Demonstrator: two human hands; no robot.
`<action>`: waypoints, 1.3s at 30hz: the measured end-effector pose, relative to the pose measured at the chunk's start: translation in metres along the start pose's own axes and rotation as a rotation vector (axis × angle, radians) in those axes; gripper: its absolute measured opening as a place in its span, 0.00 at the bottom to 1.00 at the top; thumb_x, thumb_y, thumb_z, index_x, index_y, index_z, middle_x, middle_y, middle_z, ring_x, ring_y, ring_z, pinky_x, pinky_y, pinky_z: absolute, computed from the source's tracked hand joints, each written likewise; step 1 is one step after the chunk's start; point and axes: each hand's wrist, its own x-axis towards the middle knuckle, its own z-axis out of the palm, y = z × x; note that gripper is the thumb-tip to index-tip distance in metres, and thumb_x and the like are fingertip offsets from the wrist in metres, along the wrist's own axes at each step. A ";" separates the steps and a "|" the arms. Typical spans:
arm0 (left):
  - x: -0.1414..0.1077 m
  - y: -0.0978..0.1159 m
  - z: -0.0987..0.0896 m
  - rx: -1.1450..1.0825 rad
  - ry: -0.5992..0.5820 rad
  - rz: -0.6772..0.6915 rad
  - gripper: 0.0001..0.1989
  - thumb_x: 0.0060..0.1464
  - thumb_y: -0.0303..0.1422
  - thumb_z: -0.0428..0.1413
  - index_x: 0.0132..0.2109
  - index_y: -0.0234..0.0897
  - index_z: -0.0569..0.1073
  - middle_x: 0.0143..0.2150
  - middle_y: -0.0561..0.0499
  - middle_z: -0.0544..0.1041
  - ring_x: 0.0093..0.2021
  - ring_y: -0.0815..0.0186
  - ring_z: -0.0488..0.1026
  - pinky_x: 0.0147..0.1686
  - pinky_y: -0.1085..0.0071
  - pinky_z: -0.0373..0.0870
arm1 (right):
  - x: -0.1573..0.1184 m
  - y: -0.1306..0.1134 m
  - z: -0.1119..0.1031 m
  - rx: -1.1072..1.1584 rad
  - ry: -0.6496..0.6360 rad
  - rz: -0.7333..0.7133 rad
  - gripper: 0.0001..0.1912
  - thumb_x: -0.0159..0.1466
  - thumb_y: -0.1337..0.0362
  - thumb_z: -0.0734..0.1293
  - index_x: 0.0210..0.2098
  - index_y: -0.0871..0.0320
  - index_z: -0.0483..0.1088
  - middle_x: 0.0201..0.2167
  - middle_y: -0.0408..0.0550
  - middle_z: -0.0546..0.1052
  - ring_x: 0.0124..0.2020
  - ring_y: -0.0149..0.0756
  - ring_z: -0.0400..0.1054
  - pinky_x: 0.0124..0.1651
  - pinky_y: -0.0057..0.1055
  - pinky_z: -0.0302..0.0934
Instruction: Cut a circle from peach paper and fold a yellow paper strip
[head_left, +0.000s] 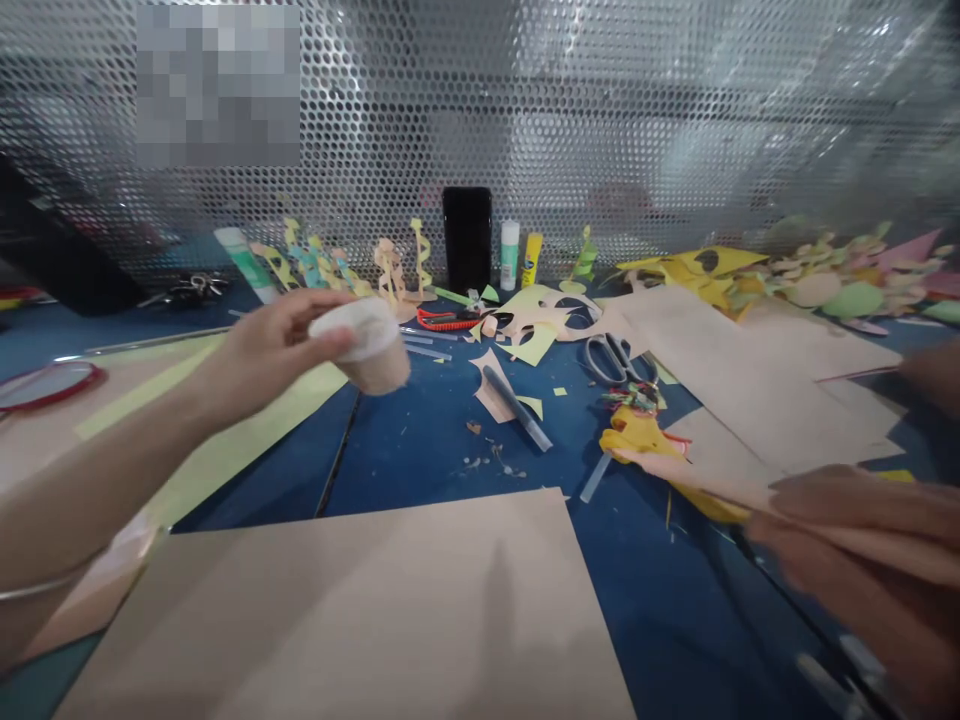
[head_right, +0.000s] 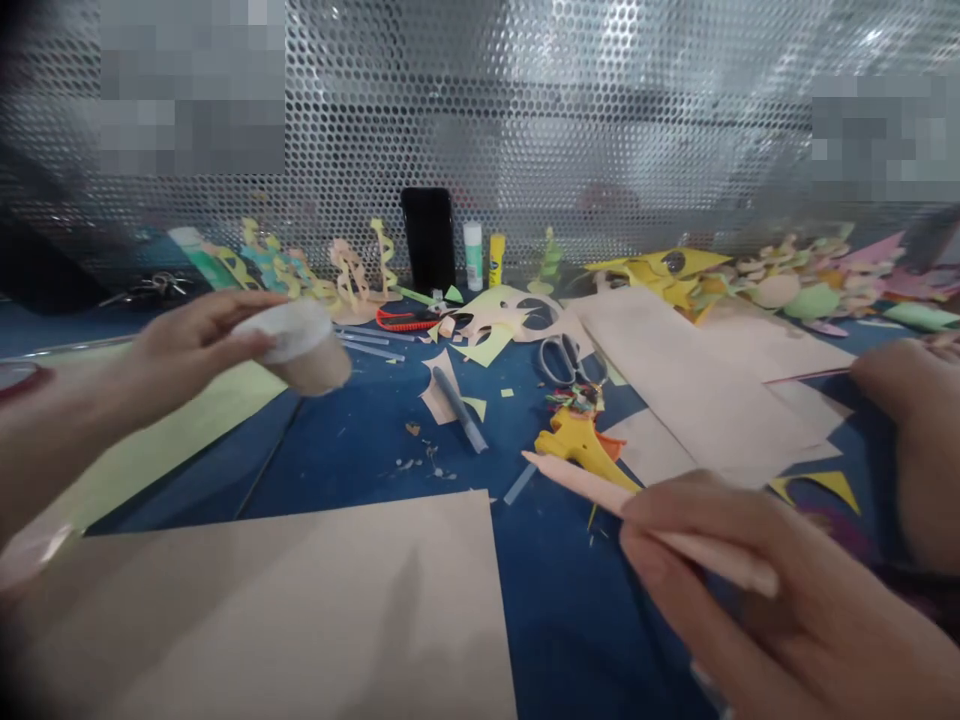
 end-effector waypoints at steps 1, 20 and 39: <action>-0.004 0.008 0.002 0.001 -0.056 0.021 0.27 0.51 0.49 0.55 0.55 0.40 0.69 0.52 0.47 0.75 0.46 0.57 0.74 0.45 0.64 0.71 | 0.007 -0.009 0.001 0.013 -0.016 -0.004 0.11 0.59 0.49 0.64 0.43 0.34 0.66 0.39 0.43 0.78 0.40 0.47 0.74 0.40 0.42 0.72; 0.008 -0.025 -0.023 0.152 -0.107 -0.023 0.30 0.49 0.56 0.51 0.51 0.40 0.73 0.52 0.47 0.76 0.47 0.53 0.74 0.42 0.66 0.69 | 0.095 -0.143 0.078 -0.302 -0.407 -0.687 0.17 0.66 0.65 0.62 0.54 0.56 0.67 0.48 0.49 0.77 0.44 0.40 0.74 0.43 0.36 0.68; -0.068 0.086 0.009 0.141 -0.389 0.238 0.20 0.53 0.52 0.50 0.45 0.45 0.73 0.42 0.50 0.77 0.40 0.56 0.74 0.35 0.64 0.69 | 0.088 -0.078 0.017 -0.558 -0.379 -0.279 0.15 0.68 0.56 0.56 0.42 0.57 0.70 0.39 0.51 0.79 0.39 0.49 0.74 0.37 0.41 0.64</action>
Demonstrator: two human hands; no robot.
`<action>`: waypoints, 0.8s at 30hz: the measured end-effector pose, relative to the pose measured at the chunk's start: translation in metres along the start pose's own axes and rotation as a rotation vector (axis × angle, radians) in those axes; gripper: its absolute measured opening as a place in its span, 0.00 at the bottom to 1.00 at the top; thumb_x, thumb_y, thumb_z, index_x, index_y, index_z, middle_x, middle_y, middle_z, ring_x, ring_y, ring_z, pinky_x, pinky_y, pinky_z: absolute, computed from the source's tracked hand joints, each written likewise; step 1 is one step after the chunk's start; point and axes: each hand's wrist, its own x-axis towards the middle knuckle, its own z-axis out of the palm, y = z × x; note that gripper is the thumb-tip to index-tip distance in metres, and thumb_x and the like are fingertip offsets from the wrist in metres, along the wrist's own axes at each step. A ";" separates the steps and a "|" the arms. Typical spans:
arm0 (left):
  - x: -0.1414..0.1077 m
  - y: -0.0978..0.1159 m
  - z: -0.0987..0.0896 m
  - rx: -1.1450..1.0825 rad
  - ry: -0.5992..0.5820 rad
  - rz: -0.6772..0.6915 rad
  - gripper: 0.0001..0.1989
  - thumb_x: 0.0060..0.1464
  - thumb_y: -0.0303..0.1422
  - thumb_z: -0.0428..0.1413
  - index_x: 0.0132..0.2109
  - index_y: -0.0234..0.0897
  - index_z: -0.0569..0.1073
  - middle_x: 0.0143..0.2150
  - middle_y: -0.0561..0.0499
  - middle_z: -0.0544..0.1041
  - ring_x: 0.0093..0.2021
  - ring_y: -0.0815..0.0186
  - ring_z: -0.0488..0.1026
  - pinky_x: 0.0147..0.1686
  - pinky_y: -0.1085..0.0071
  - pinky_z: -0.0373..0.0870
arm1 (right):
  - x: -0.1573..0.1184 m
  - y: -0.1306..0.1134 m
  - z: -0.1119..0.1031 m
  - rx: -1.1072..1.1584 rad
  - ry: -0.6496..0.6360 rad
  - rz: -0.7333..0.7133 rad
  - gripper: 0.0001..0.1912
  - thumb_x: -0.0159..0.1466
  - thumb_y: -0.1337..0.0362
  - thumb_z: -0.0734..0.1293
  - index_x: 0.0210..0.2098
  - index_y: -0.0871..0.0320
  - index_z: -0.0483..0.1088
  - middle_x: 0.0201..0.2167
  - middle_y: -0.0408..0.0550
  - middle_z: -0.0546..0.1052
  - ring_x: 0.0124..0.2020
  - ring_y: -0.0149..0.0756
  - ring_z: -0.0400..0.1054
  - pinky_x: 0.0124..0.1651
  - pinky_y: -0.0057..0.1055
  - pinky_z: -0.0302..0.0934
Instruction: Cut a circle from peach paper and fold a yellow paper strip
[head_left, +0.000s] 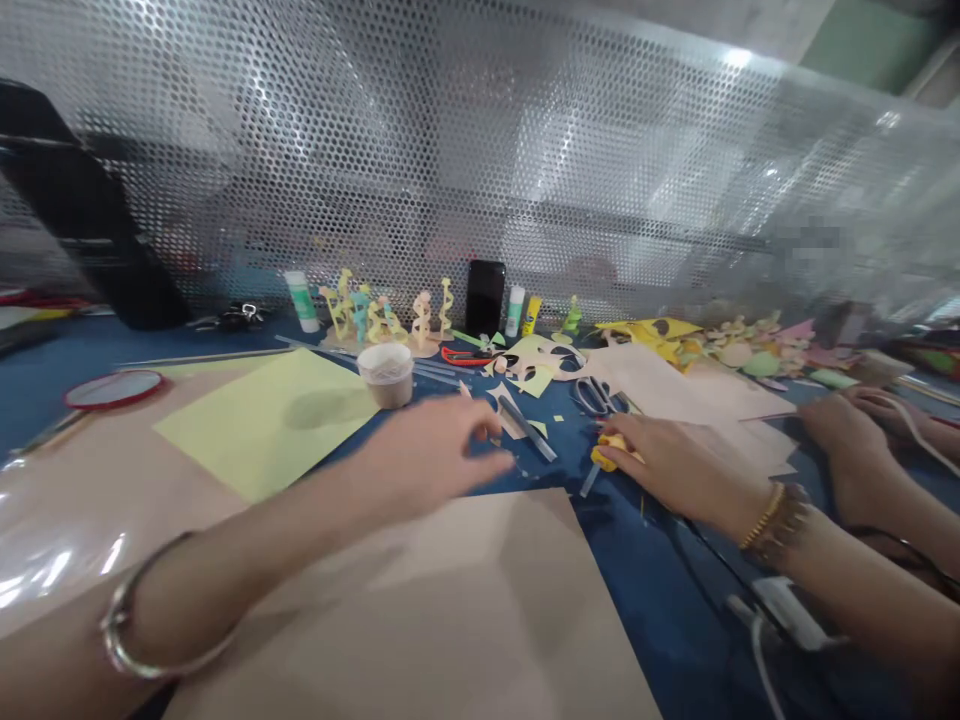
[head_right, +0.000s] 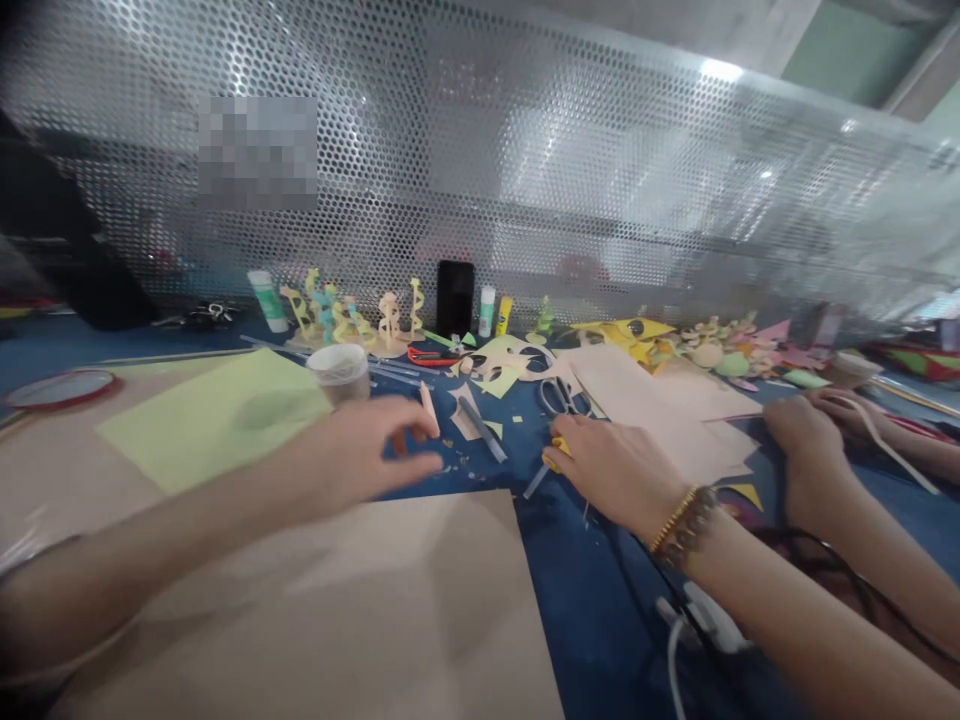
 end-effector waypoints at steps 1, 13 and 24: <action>-0.004 0.011 0.013 0.013 -0.108 0.018 0.20 0.54 0.50 0.50 0.47 0.45 0.72 0.45 0.48 0.76 0.42 0.54 0.74 0.35 0.63 0.68 | -0.008 0.008 0.005 -0.003 -0.021 0.026 0.15 0.68 0.57 0.56 0.41 0.58 0.70 0.38 0.52 0.79 0.37 0.50 0.74 0.36 0.41 0.64; 0.004 0.025 0.036 0.064 -0.294 -0.146 0.27 0.38 0.53 0.59 0.42 0.40 0.71 0.33 0.46 0.76 0.34 0.50 0.72 0.24 0.67 0.56 | -0.032 0.025 0.021 -0.022 -0.112 0.107 0.15 0.65 0.54 0.60 0.46 0.58 0.64 0.39 0.53 0.77 0.37 0.49 0.74 0.33 0.37 0.62; 0.029 -0.016 0.015 -0.277 -0.262 -0.113 0.14 0.48 0.45 0.54 0.28 0.39 0.71 0.26 0.54 0.71 0.26 0.64 0.69 0.22 0.73 0.56 | 0.013 0.017 -0.005 -0.038 -0.002 0.137 0.15 0.69 0.56 0.55 0.46 0.57 0.67 0.42 0.50 0.76 0.41 0.44 0.72 0.37 0.37 0.63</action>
